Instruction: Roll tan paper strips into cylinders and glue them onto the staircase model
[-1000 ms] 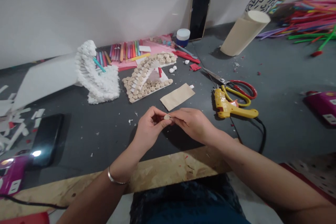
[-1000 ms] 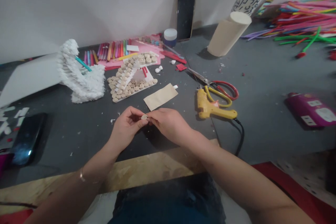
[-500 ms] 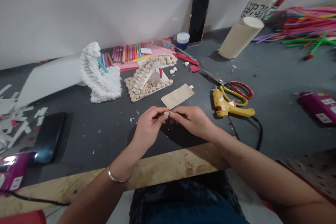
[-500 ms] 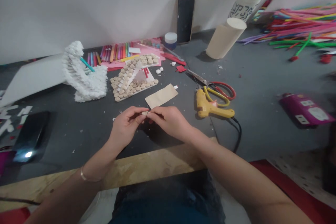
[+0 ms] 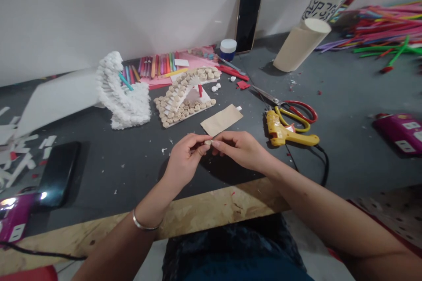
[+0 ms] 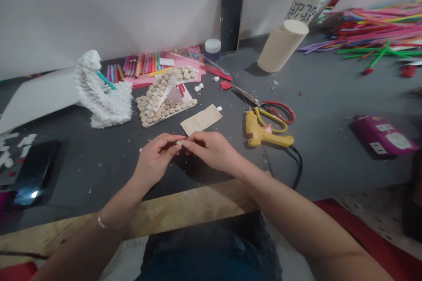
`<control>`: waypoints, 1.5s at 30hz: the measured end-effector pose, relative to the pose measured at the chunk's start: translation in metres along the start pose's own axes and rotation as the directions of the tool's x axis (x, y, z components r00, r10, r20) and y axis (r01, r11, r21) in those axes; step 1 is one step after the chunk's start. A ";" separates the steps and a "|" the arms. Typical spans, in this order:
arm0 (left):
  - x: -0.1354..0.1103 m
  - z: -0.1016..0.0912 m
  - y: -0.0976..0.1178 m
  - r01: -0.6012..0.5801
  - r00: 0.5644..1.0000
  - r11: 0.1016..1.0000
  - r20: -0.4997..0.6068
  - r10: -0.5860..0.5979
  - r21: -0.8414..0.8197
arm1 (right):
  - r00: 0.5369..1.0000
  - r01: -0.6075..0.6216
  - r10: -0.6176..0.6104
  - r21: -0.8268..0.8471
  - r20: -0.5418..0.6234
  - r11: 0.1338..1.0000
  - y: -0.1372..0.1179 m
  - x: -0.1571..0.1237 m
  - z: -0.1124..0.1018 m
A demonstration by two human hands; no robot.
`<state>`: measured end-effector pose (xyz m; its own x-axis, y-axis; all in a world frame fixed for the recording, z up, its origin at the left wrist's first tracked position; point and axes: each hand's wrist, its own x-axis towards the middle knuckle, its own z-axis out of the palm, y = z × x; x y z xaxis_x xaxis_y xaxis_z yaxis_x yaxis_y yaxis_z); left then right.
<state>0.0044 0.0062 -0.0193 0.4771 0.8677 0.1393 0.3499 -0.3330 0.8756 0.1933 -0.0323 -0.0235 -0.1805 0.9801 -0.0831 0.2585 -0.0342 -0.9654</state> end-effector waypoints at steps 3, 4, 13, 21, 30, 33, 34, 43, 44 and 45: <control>0.000 0.000 0.001 0.006 1.000 1.000 0.001 -0.006 -0.013 | 1.000 0.023 -0.023 -0.048 -0.012 0.999 0.001 0.000 0.000; 0.000 0.000 0.002 0.015 1.000 0.999 -0.001 -0.015 -0.029 | 0.999 0.036 -0.037 -0.070 -0.022 0.997 0.001 0.000 0.000; -0.001 0.010 -0.005 0.217 0.975 0.923 0.015 -0.223 -0.318 | 0.964 0.185 -0.247 -0.424 -0.095 0.886 0.000 -0.001 0.004; 0.001 0.010 -0.008 0.206 0.978 0.912 0.038 -0.206 -0.355 | 0.927 0.305 -0.373 -0.494 -0.042 0.814 0.010 0.001 0.003; 0.003 0.008 -0.005 0.091 0.994 0.984 -0.044 -0.099 -0.151 | 0.967 0.184 -0.245 -0.478 -0.069 0.859 0.005 0.002 0.003; 0.004 0.009 -0.003 0.103 0.991 0.980 -0.061 -0.115 -0.168 | 0.982 0.132 -0.176 -0.426 -0.067 0.895 -0.001 0.002 0.000; 0.005 0.009 -0.003 0.115 0.990 0.976 -0.057 -0.127 -0.186 | 0.985 0.118 -0.158 -0.415 -0.063 0.902 -0.002 0.002 -0.001; 0.004 0.011 -0.006 0.307 0.940 0.849 -0.004 -0.342 -0.429 | 0.988 0.034 -0.107 -0.511 -0.115 0.859 -0.013 -0.001 -0.008; 0.004 0.010 -0.006 0.340 0.925 0.806 0.018 -0.380 -0.485 | 0.985 0.028 -0.116 -0.541 -0.129 0.841 -0.017 -0.004 -0.014; 0.005 0.009 -0.005 0.372 0.908 0.754 0.044 -0.416 -0.542 | 0.979 0.021 -0.133 -0.575 -0.154 0.818 -0.022 -0.008 -0.022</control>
<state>0.0121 0.0087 -0.0276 0.3233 0.9104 -0.2582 0.0041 0.2715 0.9624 0.2097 -0.0354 0.0036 -0.0651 0.9942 0.0851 0.7534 0.1049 -0.6492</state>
